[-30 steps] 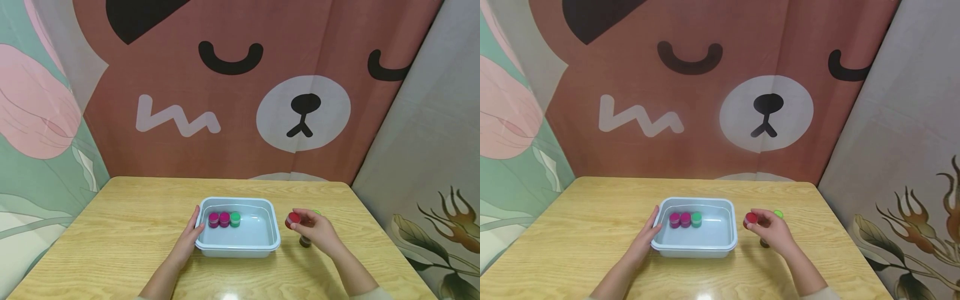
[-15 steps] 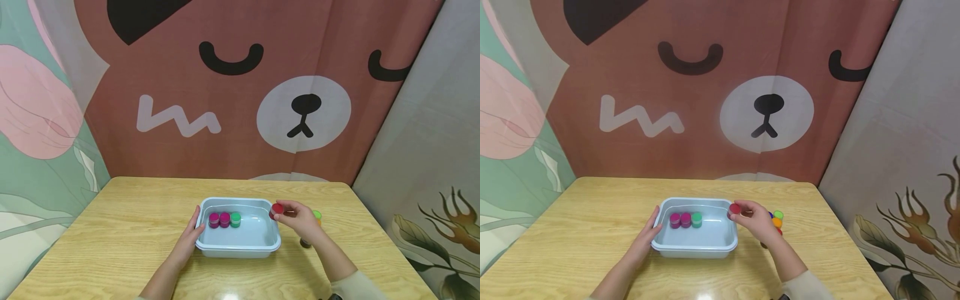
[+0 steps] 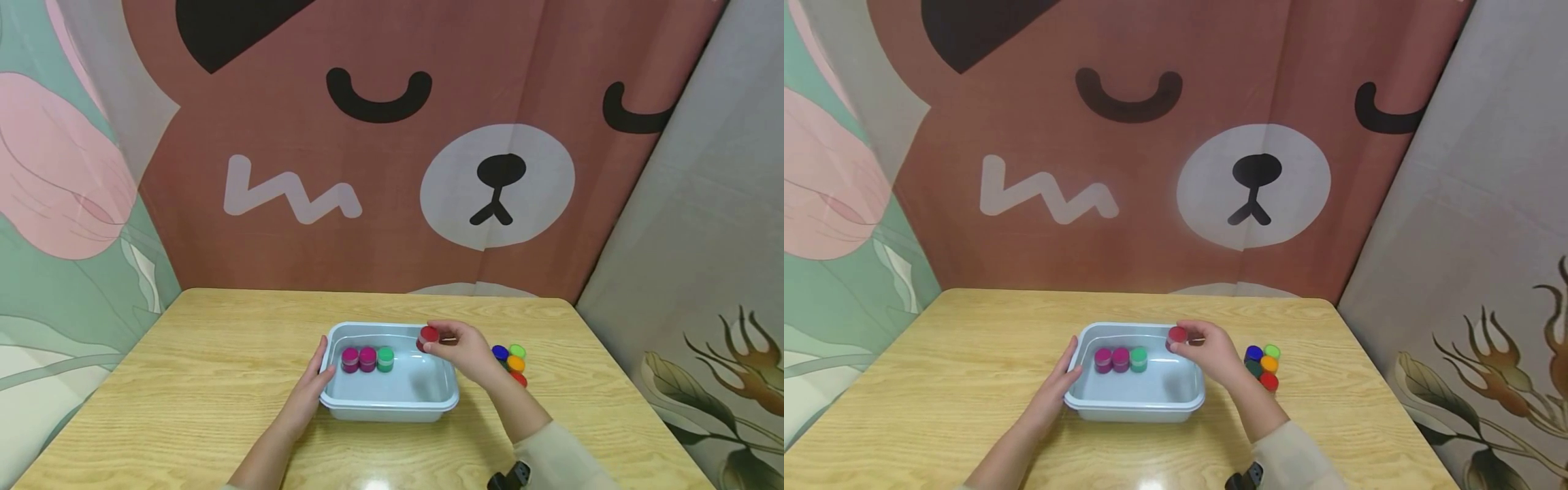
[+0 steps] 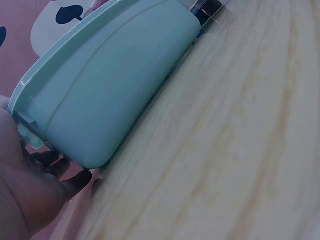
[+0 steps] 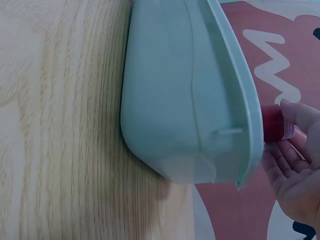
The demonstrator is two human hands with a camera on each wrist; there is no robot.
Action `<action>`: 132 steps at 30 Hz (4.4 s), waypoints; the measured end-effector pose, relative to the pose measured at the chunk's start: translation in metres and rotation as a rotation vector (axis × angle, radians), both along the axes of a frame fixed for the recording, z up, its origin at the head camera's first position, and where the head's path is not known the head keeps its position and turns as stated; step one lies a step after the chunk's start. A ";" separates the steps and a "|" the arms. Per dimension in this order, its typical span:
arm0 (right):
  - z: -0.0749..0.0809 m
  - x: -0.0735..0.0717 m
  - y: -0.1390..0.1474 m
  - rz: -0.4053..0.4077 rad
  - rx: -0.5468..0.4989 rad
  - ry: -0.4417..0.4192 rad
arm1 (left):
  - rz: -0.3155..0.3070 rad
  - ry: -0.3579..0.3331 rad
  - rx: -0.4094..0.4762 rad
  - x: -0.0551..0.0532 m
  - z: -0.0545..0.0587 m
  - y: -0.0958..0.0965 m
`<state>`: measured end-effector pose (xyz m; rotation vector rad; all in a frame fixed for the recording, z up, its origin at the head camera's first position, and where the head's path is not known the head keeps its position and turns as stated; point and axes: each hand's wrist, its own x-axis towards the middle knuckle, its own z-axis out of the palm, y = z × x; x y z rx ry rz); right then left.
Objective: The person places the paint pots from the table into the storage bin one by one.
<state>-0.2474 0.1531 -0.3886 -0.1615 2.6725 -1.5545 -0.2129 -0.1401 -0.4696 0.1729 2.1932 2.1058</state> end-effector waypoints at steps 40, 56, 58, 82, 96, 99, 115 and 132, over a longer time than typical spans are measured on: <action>-0.014 -0.032 -0.045 0.072 0.326 -0.040 | 0.005 -0.012 0.012 0.000 0.002 0.001; -0.013 -0.035 -0.052 0.072 0.400 -0.090 | -0.001 0.021 -0.004 0.001 0.000 0.000; -0.013 -0.035 -0.053 0.074 0.402 -0.091 | -0.001 0.022 -0.001 0.001 0.000 0.000; -0.019 -0.036 -0.055 0.115 0.496 0.008 | 0.004 0.007 -0.007 0.002 0.001 0.002; -0.017 -0.036 -0.053 0.102 0.465 -0.027 | -0.007 0.005 -0.010 0.004 0.001 0.002; -0.015 -0.034 -0.053 0.091 0.425 -0.059 | -0.010 0.004 -0.008 0.004 0.001 0.002; 0.003 -0.020 -0.029 0.054 0.277 -0.042 | -0.023 0.025 0.016 0.001 -0.001 0.001; 0.000 -0.001 0.024 -0.004 0.146 0.052 | -0.023 0.031 0.018 0.001 0.000 0.001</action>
